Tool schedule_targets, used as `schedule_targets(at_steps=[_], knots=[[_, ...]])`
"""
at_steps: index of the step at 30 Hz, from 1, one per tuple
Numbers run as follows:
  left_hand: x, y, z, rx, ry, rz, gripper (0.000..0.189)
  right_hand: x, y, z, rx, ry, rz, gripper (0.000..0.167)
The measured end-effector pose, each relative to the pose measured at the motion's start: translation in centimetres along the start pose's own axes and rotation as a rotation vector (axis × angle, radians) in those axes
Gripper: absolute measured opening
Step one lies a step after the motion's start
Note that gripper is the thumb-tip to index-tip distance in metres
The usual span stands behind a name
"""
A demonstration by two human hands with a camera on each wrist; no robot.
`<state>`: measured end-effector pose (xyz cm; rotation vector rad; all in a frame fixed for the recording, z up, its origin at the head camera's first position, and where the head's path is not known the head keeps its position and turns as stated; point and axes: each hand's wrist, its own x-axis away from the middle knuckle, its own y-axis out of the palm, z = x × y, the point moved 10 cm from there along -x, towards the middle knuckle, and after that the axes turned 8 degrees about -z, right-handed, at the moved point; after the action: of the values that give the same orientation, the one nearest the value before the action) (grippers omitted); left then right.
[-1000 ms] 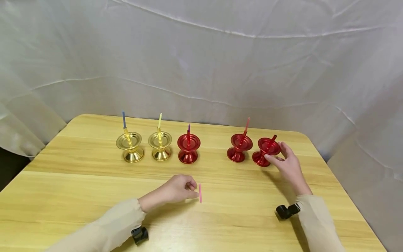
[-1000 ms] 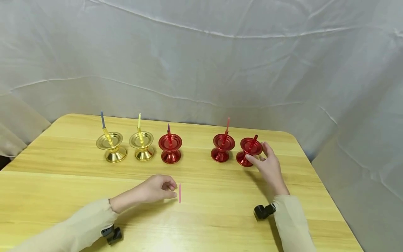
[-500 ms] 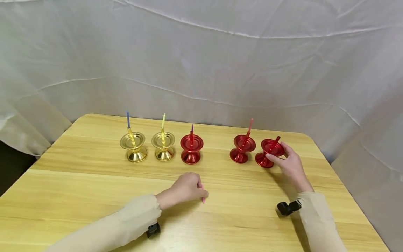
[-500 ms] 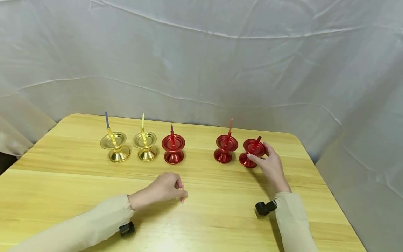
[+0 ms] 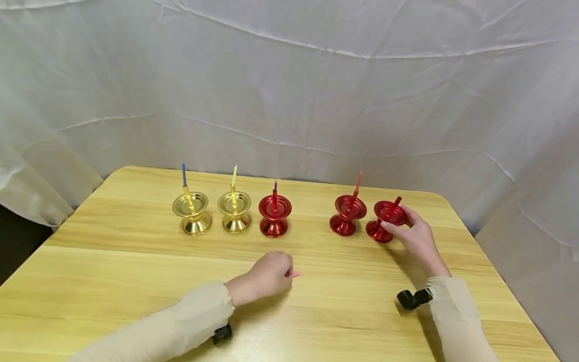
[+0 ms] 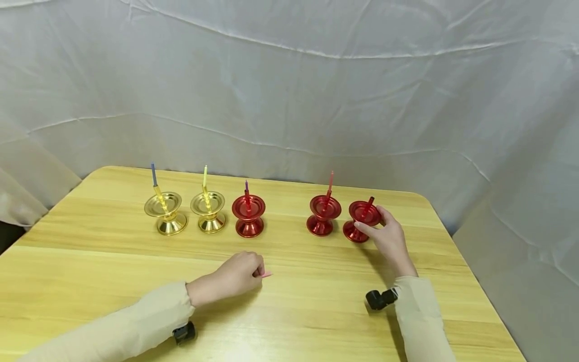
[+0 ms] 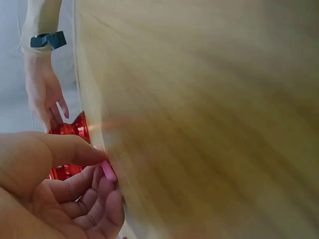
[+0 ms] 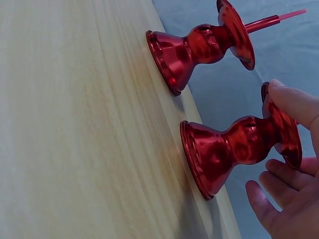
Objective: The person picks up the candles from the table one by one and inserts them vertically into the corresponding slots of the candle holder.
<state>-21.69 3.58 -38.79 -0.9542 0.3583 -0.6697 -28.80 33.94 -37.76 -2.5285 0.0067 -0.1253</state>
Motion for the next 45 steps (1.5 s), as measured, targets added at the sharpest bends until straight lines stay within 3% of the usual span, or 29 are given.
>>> schedule_targets(at_steps=[3,7,11,19,22,27,31,36,40,45], knots=[[-0.1,-0.1,0.6,0.002,0.041,0.002,0.016,0.0,-0.1,0.1,0.002,0.007,0.003,0.095],[-0.5,-0.6,0.5,0.114,0.029,-0.006,0.002,0.1,-0.3,0.2,0.005,0.011,0.008,0.095],[-1.3,-1.3,0.0,0.237,0.007,-0.021,0.020,0.1,-0.6,0.2,-0.003,0.011,0.014,0.094],[-2.4,-0.7,-1.1,0.729,-0.055,-0.083,0.025,0.5,-0.8,0.6,-0.002,0.012,0.020,0.094],[-2.7,-0.4,-1.1,0.813,-0.069,-0.074,0.025,0.5,-0.9,0.7,-0.001,0.005,0.025,0.093],[-3.5,-1.0,-0.6,0.827,-0.070,-0.009,0.021,0.4,-0.9,0.7,-0.003,-0.002,0.027,0.093],[-4.7,-1.9,0.7,0.816,-0.036,0.057,0.020,0.3,-1.0,0.9,-0.014,0.005,0.026,0.094],[-6.8,-2.8,3.2,0.811,0.019,0.131,0.020,0.2,-0.7,1.0,-0.031,0.004,0.017,0.093],[-8.8,-3.4,5.5,0.798,0.099,0.200,0.018,0.1,-0.4,0.8,-0.033,-0.006,0.012,0.091],[-11.2,-4.4,7.7,0.730,0.150,0.317,0.019,-0.2,-0.2,0.5,-0.033,-0.027,-0.002,0.088]])
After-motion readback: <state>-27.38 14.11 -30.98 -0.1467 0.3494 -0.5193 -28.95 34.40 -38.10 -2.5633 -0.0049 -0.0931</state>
